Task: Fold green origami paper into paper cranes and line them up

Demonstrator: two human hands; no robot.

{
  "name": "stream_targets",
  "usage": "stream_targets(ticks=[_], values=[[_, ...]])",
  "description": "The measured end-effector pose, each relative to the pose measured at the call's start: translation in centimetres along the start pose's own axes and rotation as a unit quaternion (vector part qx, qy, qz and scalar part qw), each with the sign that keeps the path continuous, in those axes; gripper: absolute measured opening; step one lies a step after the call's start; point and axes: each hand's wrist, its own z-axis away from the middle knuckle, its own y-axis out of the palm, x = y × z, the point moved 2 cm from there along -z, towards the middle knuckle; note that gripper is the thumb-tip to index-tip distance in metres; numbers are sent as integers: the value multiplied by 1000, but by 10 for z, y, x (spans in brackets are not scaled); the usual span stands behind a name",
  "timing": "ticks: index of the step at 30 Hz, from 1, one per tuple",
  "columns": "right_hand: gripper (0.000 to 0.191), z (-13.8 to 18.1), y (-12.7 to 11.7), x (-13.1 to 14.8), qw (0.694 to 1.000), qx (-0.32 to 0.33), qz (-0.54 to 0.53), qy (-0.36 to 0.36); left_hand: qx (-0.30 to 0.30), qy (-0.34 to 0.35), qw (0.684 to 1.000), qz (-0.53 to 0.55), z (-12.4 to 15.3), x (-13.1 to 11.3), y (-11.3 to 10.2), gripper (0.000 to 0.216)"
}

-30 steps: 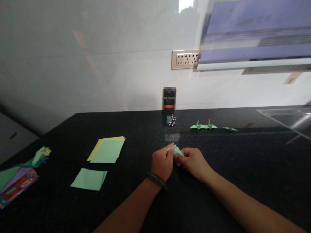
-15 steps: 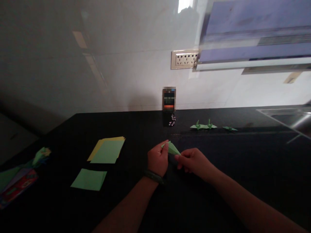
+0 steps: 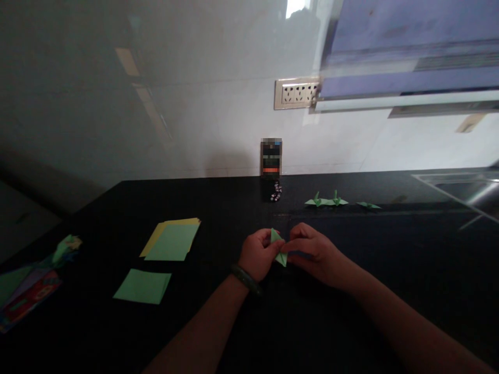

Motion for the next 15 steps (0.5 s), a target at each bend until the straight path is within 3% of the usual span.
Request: stream_targets(ticks=[8, 12, 15], values=[[15, 0, 3, -6, 1000, -22, -19, 9, -3, -43, 996, 81, -1, 0, 1, 15], [9, -1, 8, -10, 974, -82, -119, 176, -16, -36, 995, 88, 0, -2, 1, 13], [19, -2, 16, -11, 934, -50, -192, 297, -5, -7, 998, 70, 1, -2, 2, 12]])
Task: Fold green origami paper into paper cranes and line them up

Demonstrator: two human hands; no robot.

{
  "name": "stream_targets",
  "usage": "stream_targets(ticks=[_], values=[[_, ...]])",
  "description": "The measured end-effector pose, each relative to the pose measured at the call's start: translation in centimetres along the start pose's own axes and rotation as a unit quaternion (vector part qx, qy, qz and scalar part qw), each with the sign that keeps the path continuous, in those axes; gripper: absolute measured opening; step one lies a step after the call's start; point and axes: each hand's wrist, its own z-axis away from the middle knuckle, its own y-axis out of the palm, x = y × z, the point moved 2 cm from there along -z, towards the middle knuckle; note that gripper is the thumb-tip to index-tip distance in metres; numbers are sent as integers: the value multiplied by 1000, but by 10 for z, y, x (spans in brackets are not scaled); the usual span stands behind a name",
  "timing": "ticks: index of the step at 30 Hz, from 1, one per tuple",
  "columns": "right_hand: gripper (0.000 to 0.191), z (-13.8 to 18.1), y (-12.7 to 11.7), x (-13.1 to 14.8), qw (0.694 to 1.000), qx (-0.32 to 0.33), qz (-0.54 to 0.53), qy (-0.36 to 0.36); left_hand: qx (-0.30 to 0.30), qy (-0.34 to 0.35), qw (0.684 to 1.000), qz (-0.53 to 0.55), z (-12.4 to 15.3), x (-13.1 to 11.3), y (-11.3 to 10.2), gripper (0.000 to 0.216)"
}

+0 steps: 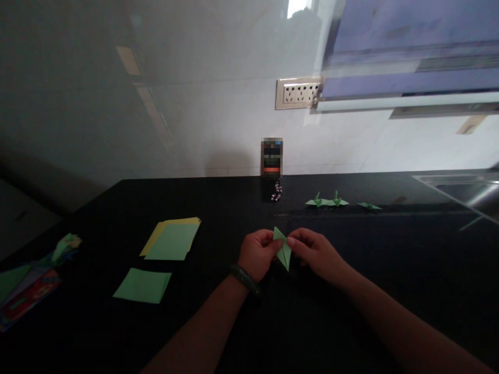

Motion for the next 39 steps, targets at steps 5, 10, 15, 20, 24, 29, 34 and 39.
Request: stream_targets(ticks=[5, 10, 15, 20, 24, 29, 34, 39], values=[[28, 0, 10, -4, 993, 75, -64, 64, 3, 42, 998, -44, 1, 1, 0, 13], [25, 0, 14, -7, 991, 72, -83, 77, -19, 35, 998, -42, 2, -2, 0, 19], [19, 0, 17, -6, 991, 49, -84, 87, -63, 5, 998, -4, 1, 0, -2, 20], [16, 1, 20, -5, 995, 25, -78, 50, -91, -34, 993, 63, -1, 7, -2, 22], [18, 0, 20, -5, 994, 16, -89, 59, -93, -50, 990, 98, -2, 9, -1, 23], [21, 0, 16, -3, 992, 2, -101, 73, -50, -71, 986, 145, -1, 9, 1, 27], [25, 0, 7, 2, 992, -4, -112, 60, -41, -59, 991, 110, -1, 9, 0, 25], [26, -2, 1, 3, 988, -15, -148, 33, 13, -24, 999, -29, 3, 7, 3, 22]])
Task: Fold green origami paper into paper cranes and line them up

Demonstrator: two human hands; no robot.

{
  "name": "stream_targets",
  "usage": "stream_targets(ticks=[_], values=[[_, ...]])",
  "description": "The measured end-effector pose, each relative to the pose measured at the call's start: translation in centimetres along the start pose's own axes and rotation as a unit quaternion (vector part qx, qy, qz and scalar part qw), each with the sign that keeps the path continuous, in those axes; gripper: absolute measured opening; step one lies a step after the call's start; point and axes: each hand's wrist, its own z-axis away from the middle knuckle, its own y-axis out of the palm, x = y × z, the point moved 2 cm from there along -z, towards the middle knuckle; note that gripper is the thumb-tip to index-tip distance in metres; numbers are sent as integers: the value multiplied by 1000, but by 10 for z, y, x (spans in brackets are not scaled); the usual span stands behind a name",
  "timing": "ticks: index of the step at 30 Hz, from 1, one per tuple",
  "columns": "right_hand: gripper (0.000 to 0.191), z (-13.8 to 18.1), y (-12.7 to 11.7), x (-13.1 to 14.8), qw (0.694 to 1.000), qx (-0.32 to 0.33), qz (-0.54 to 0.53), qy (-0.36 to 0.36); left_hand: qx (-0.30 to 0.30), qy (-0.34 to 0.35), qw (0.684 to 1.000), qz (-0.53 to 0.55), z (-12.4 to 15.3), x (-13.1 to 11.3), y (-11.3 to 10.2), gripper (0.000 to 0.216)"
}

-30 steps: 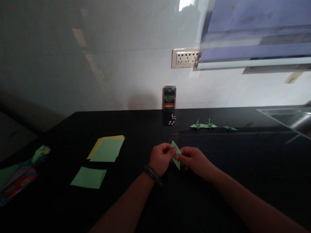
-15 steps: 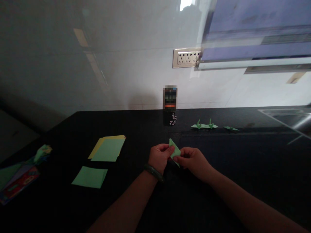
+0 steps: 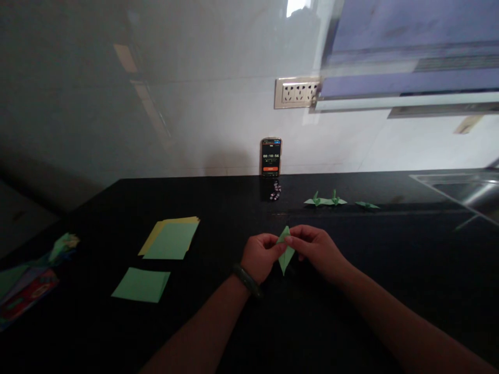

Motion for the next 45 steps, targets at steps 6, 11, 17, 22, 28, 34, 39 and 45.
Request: stream_targets(ticks=[6, 11, 17, 22, 28, 34, 39, 45], values=[[25, 1, 3, 0, 1000, -7, 2, 1, 36, 34, 994, -100, 4, -5, 3, 16], [28, 1, 1, 2, 1000, -18, 14, 4, 34, 40, 992, -113, 4, -6, 3, 14], [28, 1, 1, 0, 1000, -19, 18, 8, 34, 38, 994, -101, 2, -2, 3, 16], [26, 1, 1, -1, 1000, -13, 14, 8, 34, 40, 992, -111, 2, -3, 3, 16], [28, 0, 0, -2, 1000, -14, 24, 4, 36, 46, 991, -120, 3, -3, 3, 17], [25, -1, 1, -4, 1000, -16, 11, 9, 31, 46, 991, -120, 3, -4, 3, 16], [23, 0, 1, -2, 1000, -13, 1, 10, 33, 35, 991, -126, 5, -6, 3, 17], [24, 1, 1, -2, 1000, -20, -6, 9, 33, 39, 991, -121, 4, -6, 3, 18]])
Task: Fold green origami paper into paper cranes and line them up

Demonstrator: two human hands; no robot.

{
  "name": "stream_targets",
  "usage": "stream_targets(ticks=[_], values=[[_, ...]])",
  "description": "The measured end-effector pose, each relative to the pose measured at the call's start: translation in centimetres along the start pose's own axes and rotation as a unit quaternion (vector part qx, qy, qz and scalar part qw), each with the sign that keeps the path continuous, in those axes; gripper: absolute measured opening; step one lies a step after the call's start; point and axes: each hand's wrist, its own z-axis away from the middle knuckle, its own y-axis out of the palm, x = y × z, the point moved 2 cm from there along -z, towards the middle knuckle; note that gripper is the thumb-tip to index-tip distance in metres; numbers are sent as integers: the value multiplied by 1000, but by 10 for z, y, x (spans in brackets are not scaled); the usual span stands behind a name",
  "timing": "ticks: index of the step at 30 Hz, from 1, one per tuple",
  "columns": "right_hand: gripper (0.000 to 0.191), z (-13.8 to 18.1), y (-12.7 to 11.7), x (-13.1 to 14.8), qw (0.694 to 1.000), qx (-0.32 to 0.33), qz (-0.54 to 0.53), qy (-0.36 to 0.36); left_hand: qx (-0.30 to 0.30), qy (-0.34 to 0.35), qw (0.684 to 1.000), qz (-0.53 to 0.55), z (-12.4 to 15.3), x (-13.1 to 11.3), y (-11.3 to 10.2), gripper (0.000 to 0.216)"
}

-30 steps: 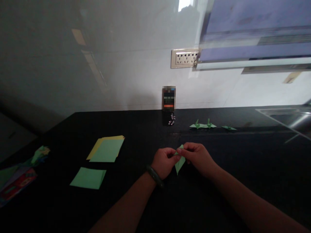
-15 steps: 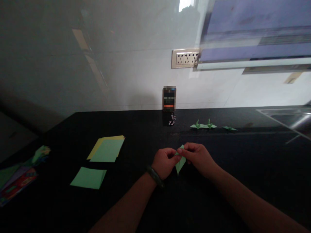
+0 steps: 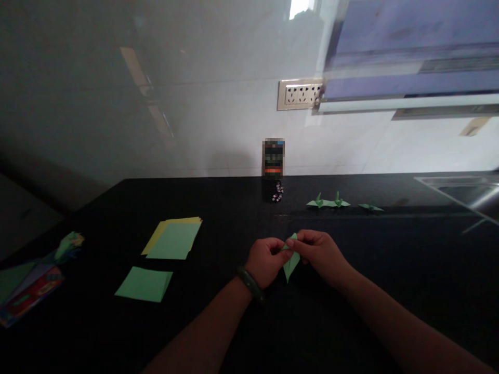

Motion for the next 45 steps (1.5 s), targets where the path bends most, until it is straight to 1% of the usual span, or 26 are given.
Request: stream_targets(ticks=[10, 13, 16, 21, 27, 31, 34, 39, 42, 44, 45], values=[[27, 0, 0, 1, 1000, -1, 13, 5, 7, -1, 1000, 8, -1, 3, 2, 19], [26, 1, -1, 2, 1000, -4, 22, -4, 11, -12, 999, 36, -1, 5, 4, 20], [27, 2, -3, 0, 999, -11, 47, -9, 9, -34, 996, 80, -1, 10, 6, 25], [28, 1, -5, -3, 997, -30, 77, -10, 19, -60, 995, 75, -1, 15, 6, 28], [28, 1, -1, -4, 997, 18, 70, 5, 27, -52, 996, 61, 0, 14, 7, 28], [30, 2, 0, -6, 996, 27, 81, 0, 34, -23, 999, 17, 1, 11, 6, 28], [31, 3, -1, -6, 997, 25, 70, -8, 46, -10, 999, 26, 2, 8, 5, 28], [35, 3, -1, -6, 999, 10, 34, -11, 62, -32, 994, 80, 3, 4, 6, 26], [32, 4, 2, -5, 1000, 15, 17, -11, 49, -32, 996, 74, 2, 5, 6, 29], [31, 5, 4, -1, 1000, 3, 11, -28, 36, -30, 997, 61, 1, 5, 6, 32], [31, 5, 5, 0, 1000, -1, 2, -31, 47, -28, 997, 51, 1, 4, 6, 32]])
